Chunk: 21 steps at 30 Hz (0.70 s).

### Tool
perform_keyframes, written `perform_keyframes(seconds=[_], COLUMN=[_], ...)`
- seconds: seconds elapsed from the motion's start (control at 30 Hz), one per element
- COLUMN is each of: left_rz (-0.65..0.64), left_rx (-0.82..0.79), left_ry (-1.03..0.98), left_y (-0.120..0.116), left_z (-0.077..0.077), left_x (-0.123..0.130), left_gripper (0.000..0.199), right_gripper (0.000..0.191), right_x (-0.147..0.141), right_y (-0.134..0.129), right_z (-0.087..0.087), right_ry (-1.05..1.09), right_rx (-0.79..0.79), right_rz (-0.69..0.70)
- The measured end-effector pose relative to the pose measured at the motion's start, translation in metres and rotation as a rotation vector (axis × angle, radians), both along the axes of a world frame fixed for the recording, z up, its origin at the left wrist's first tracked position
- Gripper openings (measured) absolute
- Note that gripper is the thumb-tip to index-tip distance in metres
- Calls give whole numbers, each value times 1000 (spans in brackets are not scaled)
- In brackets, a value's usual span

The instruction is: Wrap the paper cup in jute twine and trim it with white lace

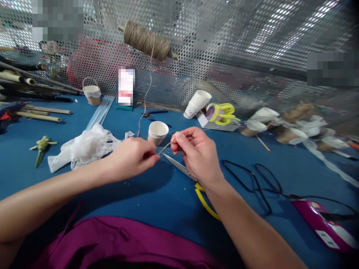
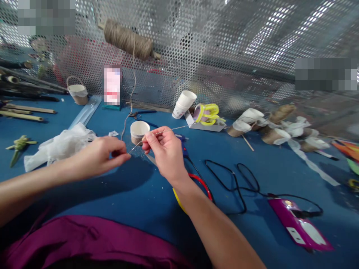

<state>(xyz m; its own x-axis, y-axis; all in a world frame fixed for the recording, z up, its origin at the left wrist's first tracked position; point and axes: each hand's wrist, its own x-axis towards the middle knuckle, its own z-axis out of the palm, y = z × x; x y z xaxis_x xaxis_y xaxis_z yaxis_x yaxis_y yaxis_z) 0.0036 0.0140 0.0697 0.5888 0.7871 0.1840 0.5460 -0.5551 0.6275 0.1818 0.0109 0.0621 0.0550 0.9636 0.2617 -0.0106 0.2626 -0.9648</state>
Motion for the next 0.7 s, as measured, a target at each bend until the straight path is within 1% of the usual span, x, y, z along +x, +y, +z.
perform_keyframes(seconds=[0.07,0.13,0.17,0.2,0.23,0.27,0.3,0.33,0.37,0.4,0.43,0.5,0.53,0.57,0.6,0.63,0.67,0.7], left_rz=[-187,-314,-369,-409,-445,-459,-452,-429,-380,-311,-219,9,92,137,132,83,-5,-100], left_rx=[-428,-810,-967,-1075,-1131,-1137,-1100,-1019,-894,-725,-516,-66,95,186,191,110,-42,-239], left_ry=[-266,-524,-596,-639,-664,-687,-684,-643,-571,-452,-310,-56,41,103,129,109,39,-69], left_y=[7,13,15,16,16,15,14,12,9,7,4,0,-2,-3,-3,-1,1,5], left_z=[-5,-14,-19,-24,-27,-29,-29,-28,-25,-21,-17,-9,-6,-4,-2,-1,-1,-2], left_x=[-4,-7,-7,-7,-6,-5,-3,-2,-1,0,1,3,4,3,3,1,-1,-3], left_gripper=[25,25,26,28,30,31,32,32,31,28,26,23,22,22,22,22,23,25], right_gripper=[17,19,19,20,20,20,20,20,20,20,19,17,16,15,15,15,16,17], right_x=[1,1,1,1,1,1,1,1,1,1,1,1,1,1,1,1,1,1], right_y=[1,1,1,1,0,0,-1,-1,-1,-2,-1,-1,0,1,1,2,3,3], right_z=[2,4,4,5,6,6,6,6,6,5,3,0,-2,-4,-4,-5,-4,-3], right_ry=[83,155,177,190,194,190,181,169,155,136,111,49,20,0,-6,7,33,69], right_rx=[-31,-62,-74,-83,-88,-90,-86,-79,-69,-56,-39,-7,8,19,25,27,23,15], right_rz=[33,63,75,84,91,94,92,87,77,64,46,10,-6,-17,-21,-19,-10,5])
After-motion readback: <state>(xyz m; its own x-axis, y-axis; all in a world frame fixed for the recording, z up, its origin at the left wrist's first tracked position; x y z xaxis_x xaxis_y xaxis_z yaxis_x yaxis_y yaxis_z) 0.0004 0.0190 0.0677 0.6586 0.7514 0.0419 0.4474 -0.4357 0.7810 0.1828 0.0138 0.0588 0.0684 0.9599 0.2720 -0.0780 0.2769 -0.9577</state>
